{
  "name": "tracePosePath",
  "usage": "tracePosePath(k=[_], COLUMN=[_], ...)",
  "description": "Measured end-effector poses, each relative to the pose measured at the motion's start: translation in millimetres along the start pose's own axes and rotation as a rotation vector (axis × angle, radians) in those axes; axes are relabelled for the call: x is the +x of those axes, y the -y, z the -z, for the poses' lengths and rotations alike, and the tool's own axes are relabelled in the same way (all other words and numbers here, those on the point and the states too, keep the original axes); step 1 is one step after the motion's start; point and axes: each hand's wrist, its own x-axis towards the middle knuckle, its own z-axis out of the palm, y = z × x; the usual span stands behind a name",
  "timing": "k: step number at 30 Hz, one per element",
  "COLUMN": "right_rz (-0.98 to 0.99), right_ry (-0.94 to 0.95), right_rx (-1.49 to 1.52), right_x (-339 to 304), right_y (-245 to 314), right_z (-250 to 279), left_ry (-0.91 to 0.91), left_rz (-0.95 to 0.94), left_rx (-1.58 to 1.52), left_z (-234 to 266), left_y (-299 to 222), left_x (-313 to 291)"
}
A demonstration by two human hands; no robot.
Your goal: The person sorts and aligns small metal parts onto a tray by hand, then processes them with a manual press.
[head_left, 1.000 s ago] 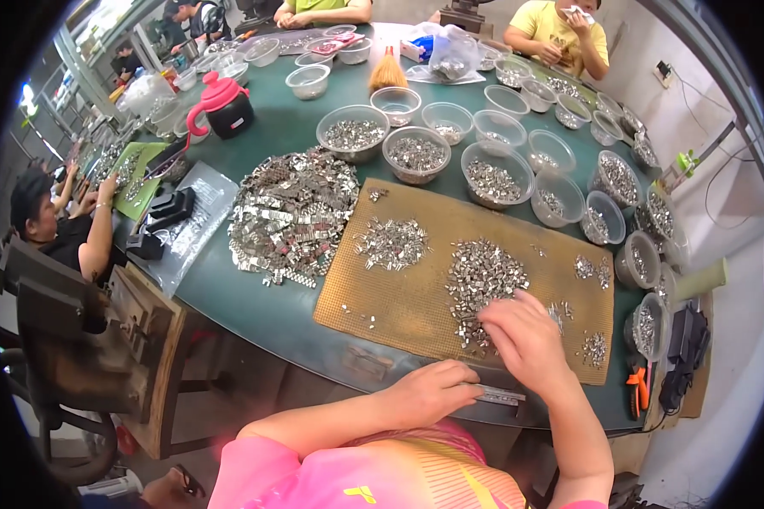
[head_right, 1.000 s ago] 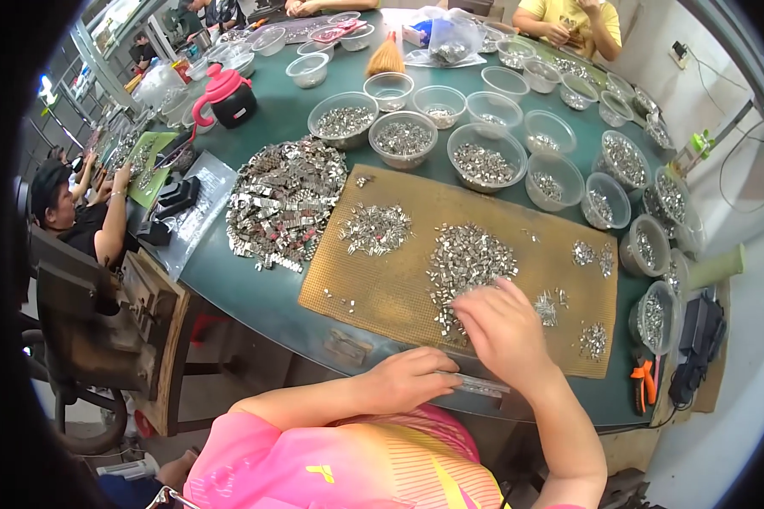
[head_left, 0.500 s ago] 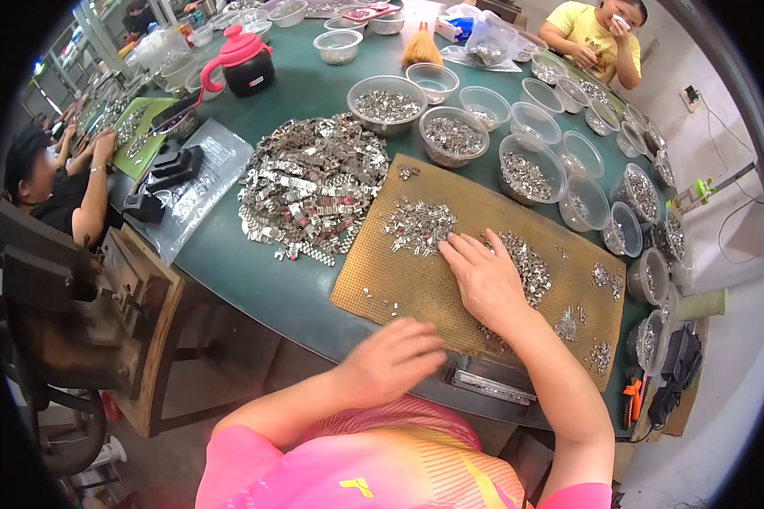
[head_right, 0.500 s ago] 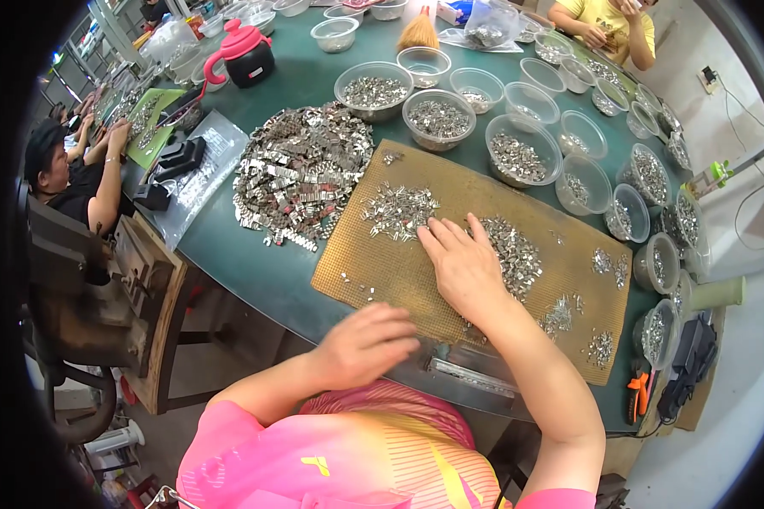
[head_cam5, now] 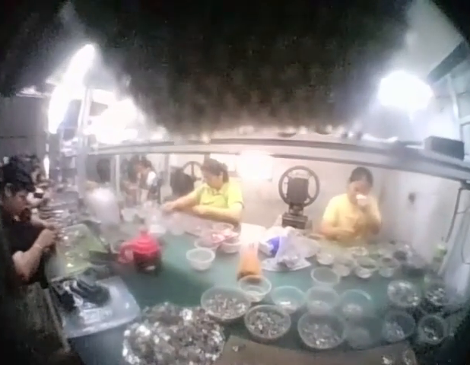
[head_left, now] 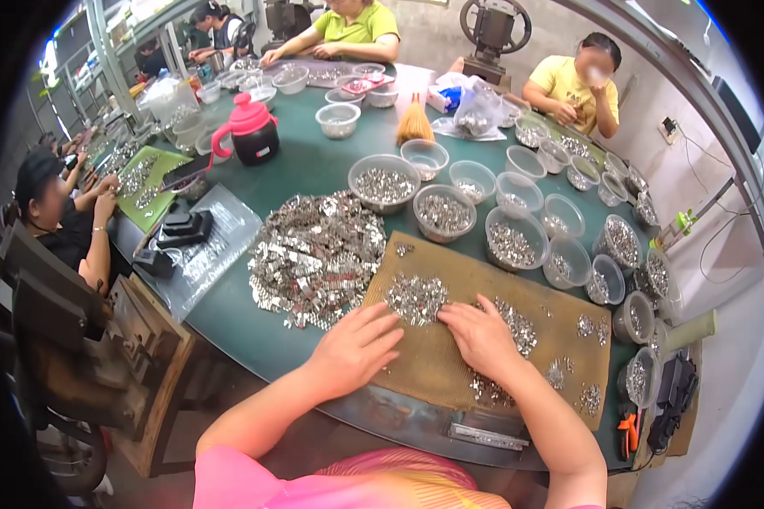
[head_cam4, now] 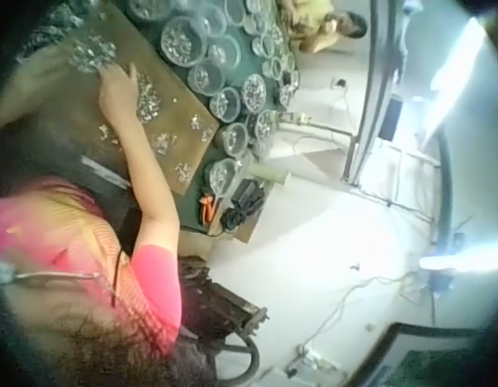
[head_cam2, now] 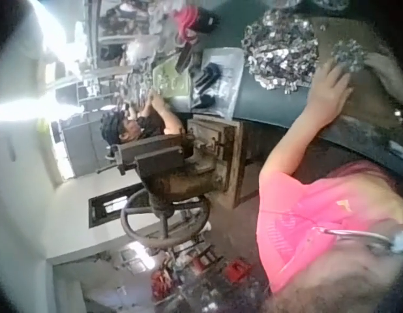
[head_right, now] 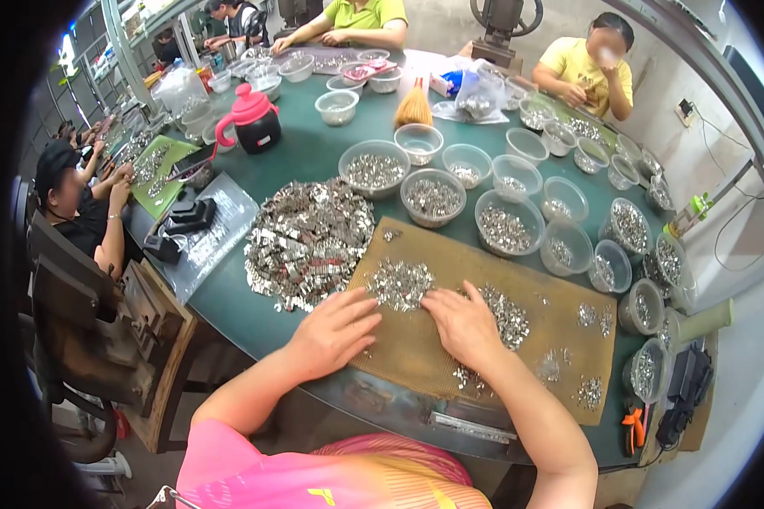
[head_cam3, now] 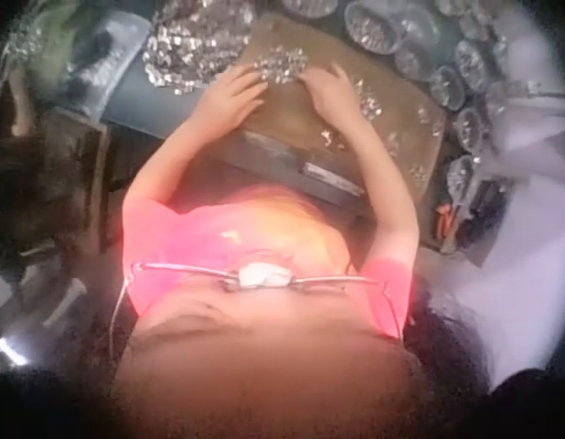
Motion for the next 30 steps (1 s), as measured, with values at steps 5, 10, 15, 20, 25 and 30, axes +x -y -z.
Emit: tracePosePath(k=[5,10,15,20,25,30], right_rz=[-0.038,-0.043,-0.057,-0.056,-0.047,-0.027], right_ry=[-0.013,-0.040,-0.022,-0.019,-0.032,-0.020], right_rx=[0.073,0.118,0.096,0.120,0.115,0.105], right_x=[2,2,2,3,2,1], right_y=[0,-3,-3,-2,-4,-3], right_z=[3,1,0,1,-1,3], left_ry=[-0.062,0.019,0.023,0.204,0.354,0.193], left_rz=[0.035,0.095,0.108,0.284,0.145,0.180], left_rx=[-0.004,-0.056,0.004,0.284,0.400,0.264], left_z=[-3,-11,-44,-66,-64,-81], left_y=[61,92,107,107,97,115], left_x=[55,115,168,206,225,219])
